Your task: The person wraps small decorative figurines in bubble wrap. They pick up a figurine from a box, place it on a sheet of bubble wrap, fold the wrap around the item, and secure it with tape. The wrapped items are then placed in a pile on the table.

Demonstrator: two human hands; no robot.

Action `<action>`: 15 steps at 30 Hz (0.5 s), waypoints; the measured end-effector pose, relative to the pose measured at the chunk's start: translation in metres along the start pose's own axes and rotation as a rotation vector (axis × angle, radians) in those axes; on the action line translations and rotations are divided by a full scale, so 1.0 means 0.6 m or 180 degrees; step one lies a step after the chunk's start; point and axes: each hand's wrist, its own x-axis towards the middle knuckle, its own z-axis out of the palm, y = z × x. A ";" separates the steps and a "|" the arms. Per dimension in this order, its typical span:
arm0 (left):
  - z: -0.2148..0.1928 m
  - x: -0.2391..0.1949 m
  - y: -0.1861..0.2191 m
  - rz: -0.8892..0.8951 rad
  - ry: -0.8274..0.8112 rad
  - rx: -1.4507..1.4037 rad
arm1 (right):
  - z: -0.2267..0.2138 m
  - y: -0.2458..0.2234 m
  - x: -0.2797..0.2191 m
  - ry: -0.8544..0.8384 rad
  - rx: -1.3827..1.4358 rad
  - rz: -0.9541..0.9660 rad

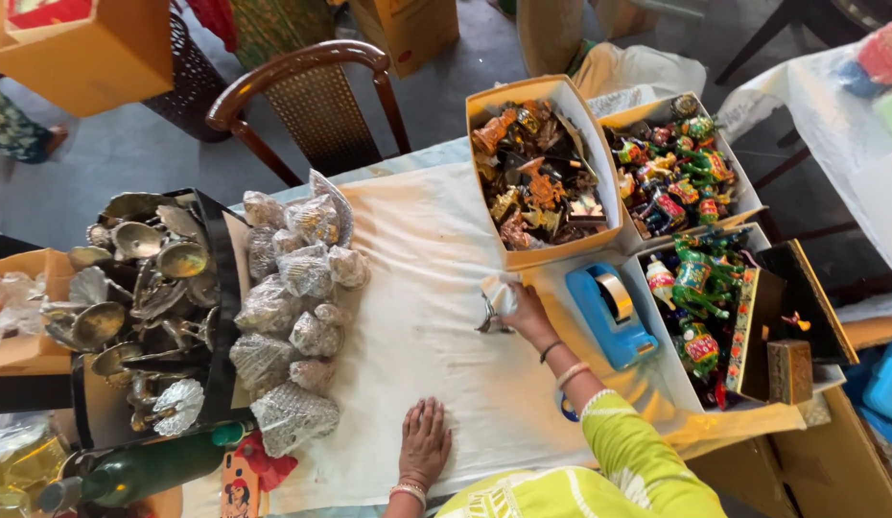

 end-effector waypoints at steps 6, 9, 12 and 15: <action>-0.009 0.014 0.013 -0.0135 0.0208 -0.0256 | 0.012 -0.041 -0.071 0.0229 0.0271 -0.0411; -0.014 0.054 0.040 -0.0951 -0.0374 -0.0464 | 0.039 -0.019 -0.089 -0.0393 0.0344 0.0211; 0.021 0.086 0.050 -0.1506 0.0038 -0.2278 | 0.018 -0.073 -0.134 -0.0382 0.0314 0.0414; 0.011 0.144 0.087 -0.1157 0.0680 -0.4302 | 0.071 -0.045 -0.177 -0.0145 0.0954 0.0252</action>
